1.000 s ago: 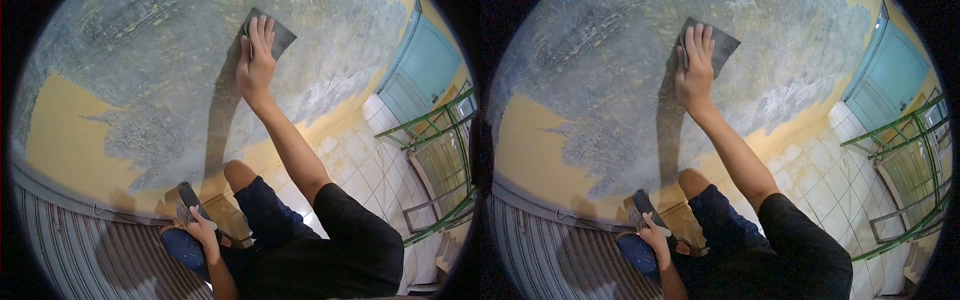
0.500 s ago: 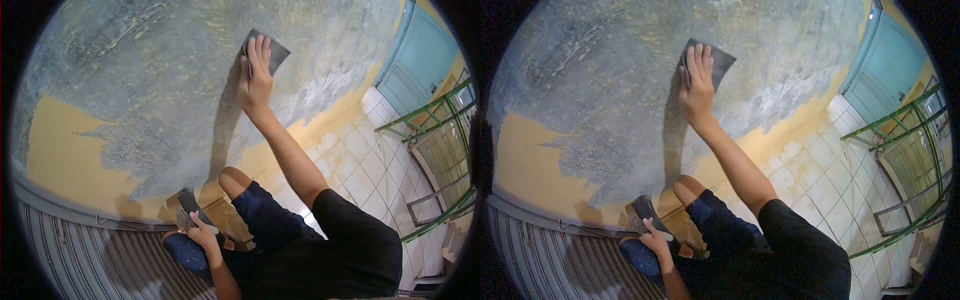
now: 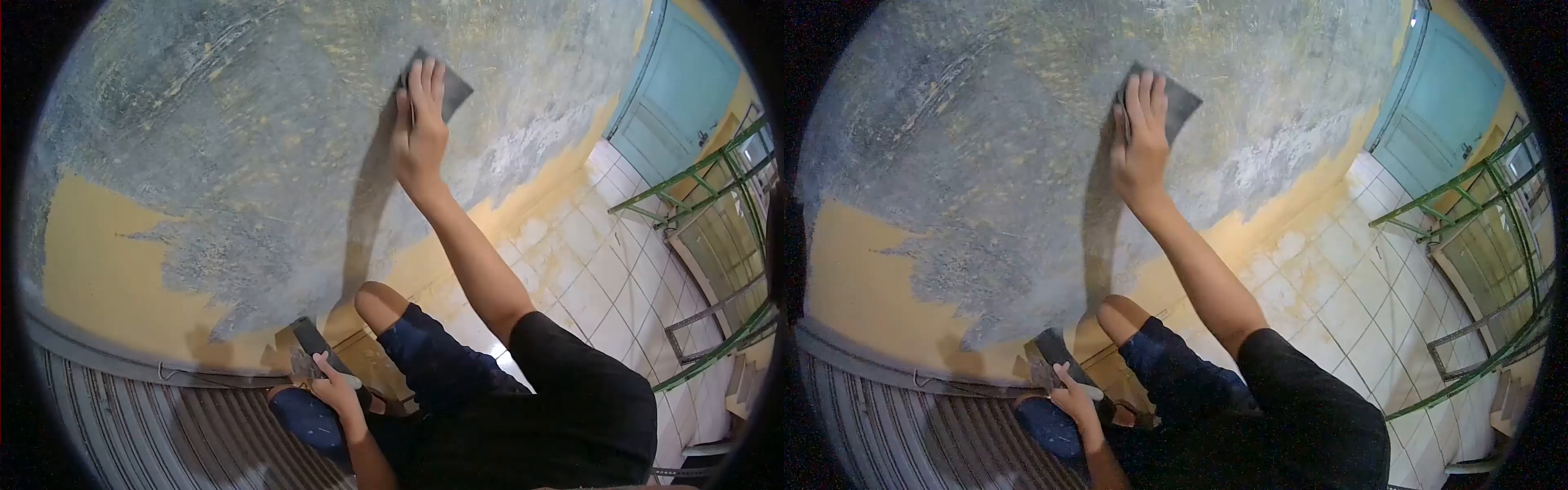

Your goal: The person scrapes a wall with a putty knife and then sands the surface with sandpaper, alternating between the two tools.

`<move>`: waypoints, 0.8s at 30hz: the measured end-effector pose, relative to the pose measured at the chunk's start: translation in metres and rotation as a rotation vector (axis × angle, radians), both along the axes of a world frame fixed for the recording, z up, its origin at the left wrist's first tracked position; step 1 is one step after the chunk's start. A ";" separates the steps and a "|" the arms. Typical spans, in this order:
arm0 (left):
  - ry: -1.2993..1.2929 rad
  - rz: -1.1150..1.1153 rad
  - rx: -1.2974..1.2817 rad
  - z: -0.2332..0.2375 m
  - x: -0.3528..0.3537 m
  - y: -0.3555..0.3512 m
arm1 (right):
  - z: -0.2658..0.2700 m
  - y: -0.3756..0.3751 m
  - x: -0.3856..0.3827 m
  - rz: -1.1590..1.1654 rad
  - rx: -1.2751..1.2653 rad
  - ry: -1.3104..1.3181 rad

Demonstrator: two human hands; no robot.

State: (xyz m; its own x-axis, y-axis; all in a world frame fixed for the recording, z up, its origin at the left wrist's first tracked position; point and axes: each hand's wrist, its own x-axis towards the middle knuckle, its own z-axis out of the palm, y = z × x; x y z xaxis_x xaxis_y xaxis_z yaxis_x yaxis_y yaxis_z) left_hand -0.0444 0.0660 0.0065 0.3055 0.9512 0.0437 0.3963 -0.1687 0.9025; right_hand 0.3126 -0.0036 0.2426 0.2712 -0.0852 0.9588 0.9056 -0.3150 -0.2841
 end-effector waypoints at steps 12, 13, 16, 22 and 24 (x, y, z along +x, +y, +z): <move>-0.036 -0.017 0.094 -0.020 0.013 0.003 | 0.017 -0.015 0.019 -0.092 -0.101 -0.172; -0.011 -0.035 0.050 -0.021 0.010 0.000 | 0.050 -0.010 0.021 -0.110 -0.018 -0.140; 0.032 -0.068 -0.020 -0.032 0.009 0.004 | 0.077 0.028 -0.002 -0.123 0.026 -0.173; -0.011 0.001 0.102 -0.018 0.022 0.005 | 0.000 0.004 -0.005 0.070 -0.384 -0.301; -0.019 -0.008 0.095 -0.014 0.018 0.005 | 0.008 -0.023 0.025 -0.013 -0.284 -0.256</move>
State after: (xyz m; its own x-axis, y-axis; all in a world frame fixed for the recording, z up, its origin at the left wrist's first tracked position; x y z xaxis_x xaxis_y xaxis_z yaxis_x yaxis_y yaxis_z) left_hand -0.0262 0.0706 -0.0073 0.3113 0.9400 0.1396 0.3777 -0.2572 0.8895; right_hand 0.3374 -0.0269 0.2505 0.0204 0.1917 0.9813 0.9314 -0.3604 0.0510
